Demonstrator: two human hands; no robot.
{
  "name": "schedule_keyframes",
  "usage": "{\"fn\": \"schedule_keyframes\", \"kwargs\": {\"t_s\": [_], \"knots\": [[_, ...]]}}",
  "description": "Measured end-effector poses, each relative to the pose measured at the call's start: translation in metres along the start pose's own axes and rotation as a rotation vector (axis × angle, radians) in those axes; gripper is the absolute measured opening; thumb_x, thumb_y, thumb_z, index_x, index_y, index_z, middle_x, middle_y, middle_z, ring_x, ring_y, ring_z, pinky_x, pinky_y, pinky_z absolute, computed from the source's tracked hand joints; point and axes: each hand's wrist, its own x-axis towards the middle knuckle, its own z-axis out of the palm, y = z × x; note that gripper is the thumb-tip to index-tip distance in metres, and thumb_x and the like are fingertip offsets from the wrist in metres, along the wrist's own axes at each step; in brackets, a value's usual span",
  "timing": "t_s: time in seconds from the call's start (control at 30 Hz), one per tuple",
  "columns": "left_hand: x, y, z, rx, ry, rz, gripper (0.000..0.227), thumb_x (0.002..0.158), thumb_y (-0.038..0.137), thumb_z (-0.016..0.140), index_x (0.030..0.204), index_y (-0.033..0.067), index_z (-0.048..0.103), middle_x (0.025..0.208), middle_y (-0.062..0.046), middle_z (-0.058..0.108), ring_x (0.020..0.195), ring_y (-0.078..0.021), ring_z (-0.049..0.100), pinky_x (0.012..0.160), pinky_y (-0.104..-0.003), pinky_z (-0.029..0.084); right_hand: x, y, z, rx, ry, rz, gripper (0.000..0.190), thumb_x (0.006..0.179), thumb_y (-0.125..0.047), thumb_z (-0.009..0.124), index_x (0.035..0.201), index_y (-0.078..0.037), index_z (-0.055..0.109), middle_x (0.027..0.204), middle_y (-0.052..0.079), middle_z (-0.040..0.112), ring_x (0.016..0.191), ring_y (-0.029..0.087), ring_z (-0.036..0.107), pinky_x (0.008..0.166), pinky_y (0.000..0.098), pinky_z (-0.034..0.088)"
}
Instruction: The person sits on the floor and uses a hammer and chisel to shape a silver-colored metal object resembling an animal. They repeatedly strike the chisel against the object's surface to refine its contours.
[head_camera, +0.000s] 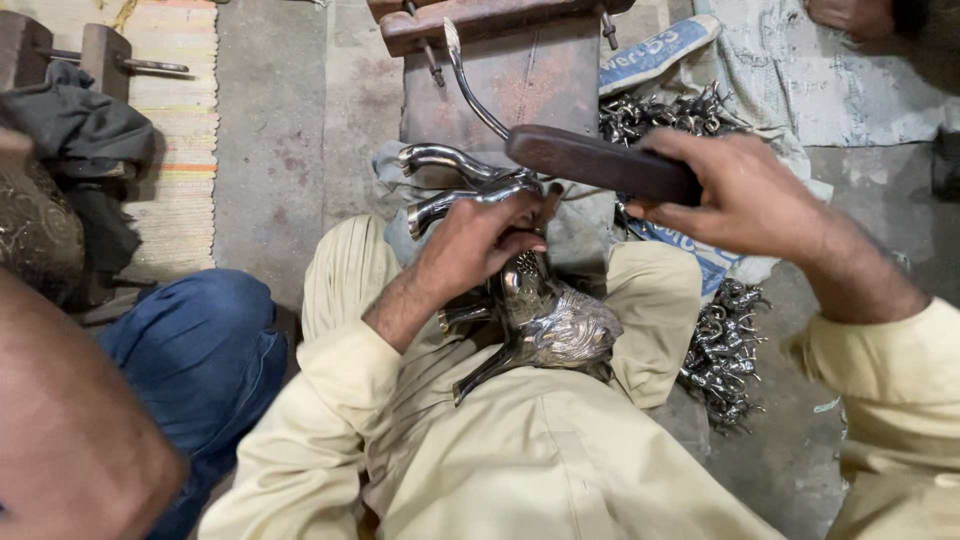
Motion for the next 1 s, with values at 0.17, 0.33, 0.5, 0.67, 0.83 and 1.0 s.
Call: {"fn": "schedule_keyframes", "kwargs": {"t_s": [0.17, 0.33, 0.5, 0.67, 0.83, 1.0], "knots": [[0.014, 0.005, -0.009, 0.055, -0.153, 0.013, 0.037, 0.091, 0.020, 0.079, 0.119, 0.0055, 0.058, 0.092, -0.014, 0.078, 0.080, -0.0335, 0.075, 0.068, -0.044, 0.058, -0.039, 0.017, 0.036, 0.097, 0.238, 0.045, 0.046, 0.088, -0.021, 0.080, 0.127, -0.004, 0.063, 0.094, 0.016, 0.074, 0.077, 0.026, 0.075, 0.066, 0.0355, 0.059], [0.018, 0.007, -0.013, 0.079, -0.226, 0.062, 0.031, 0.091, 0.018, 0.078, 0.115, 0.0081, 0.060, 0.087, -0.013, 0.076, 0.077, -0.0354, 0.073, 0.065, -0.045, 0.055, -0.075, 0.015, 0.048, -0.073, 0.450, 0.121, 0.045, 0.088, -0.009, 0.079, 0.131, -0.006, 0.067, 0.101, 0.016, 0.073, 0.086, 0.029, 0.073, 0.076, 0.0405, 0.056], [0.025, 0.007, -0.008, 0.165, -0.323, 0.069, 0.031, 0.088, 0.019, 0.078, 0.115, 0.0107, 0.065, 0.078, -0.013, 0.074, 0.072, -0.0355, 0.073, 0.064, -0.048, 0.054, -0.091, 0.013, 0.048, -0.220, 0.388, 0.139, 0.053, 0.080, -0.004, 0.078, 0.131, -0.009, 0.069, 0.109, 0.014, 0.073, 0.096, 0.033, 0.071, 0.086, 0.0436, 0.056], [0.032, 0.011, -0.009, 0.231, -0.430, 0.093, 0.034, 0.089, 0.019, 0.077, 0.120, 0.0124, 0.066, 0.072, -0.015, 0.071, 0.069, -0.0374, 0.071, 0.063, -0.050, 0.053, -0.103, 0.018, 0.065, -0.212, 0.438, 0.165, 0.045, 0.081, -0.002, 0.077, 0.125, -0.010, 0.069, 0.106, 0.014, 0.072, 0.095, 0.033, 0.071, 0.086, 0.0436, 0.056], [0.036, 0.012, -0.010, 0.257, -0.447, 0.130, 0.031, 0.089, 0.018, 0.077, 0.118, 0.0135, 0.068, 0.074, -0.016, 0.071, 0.073, -0.0378, 0.071, 0.064, -0.050, 0.054, -0.109, 0.017, 0.082, -0.007, 0.570, 0.270, 0.039, 0.089, -0.008, 0.074, 0.127, -0.009, 0.065, 0.106, 0.012, 0.072, 0.089, 0.030, 0.071, 0.081, 0.0397, 0.057], [0.024, 0.010, -0.016, 0.024, -0.255, 0.172, 0.045, 0.085, 0.002, 0.073, 0.128, 0.0135, 0.068, 0.099, -0.014, 0.078, 0.082, -0.0294, 0.077, 0.071, -0.039, 0.060, -0.111, 0.021, 0.083, -0.241, 0.318, 0.258, 0.056, 0.073, -0.009, 0.076, 0.128, -0.009, 0.066, 0.100, 0.017, 0.074, 0.090, 0.036, 0.071, 0.078, 0.0461, 0.055]]}}
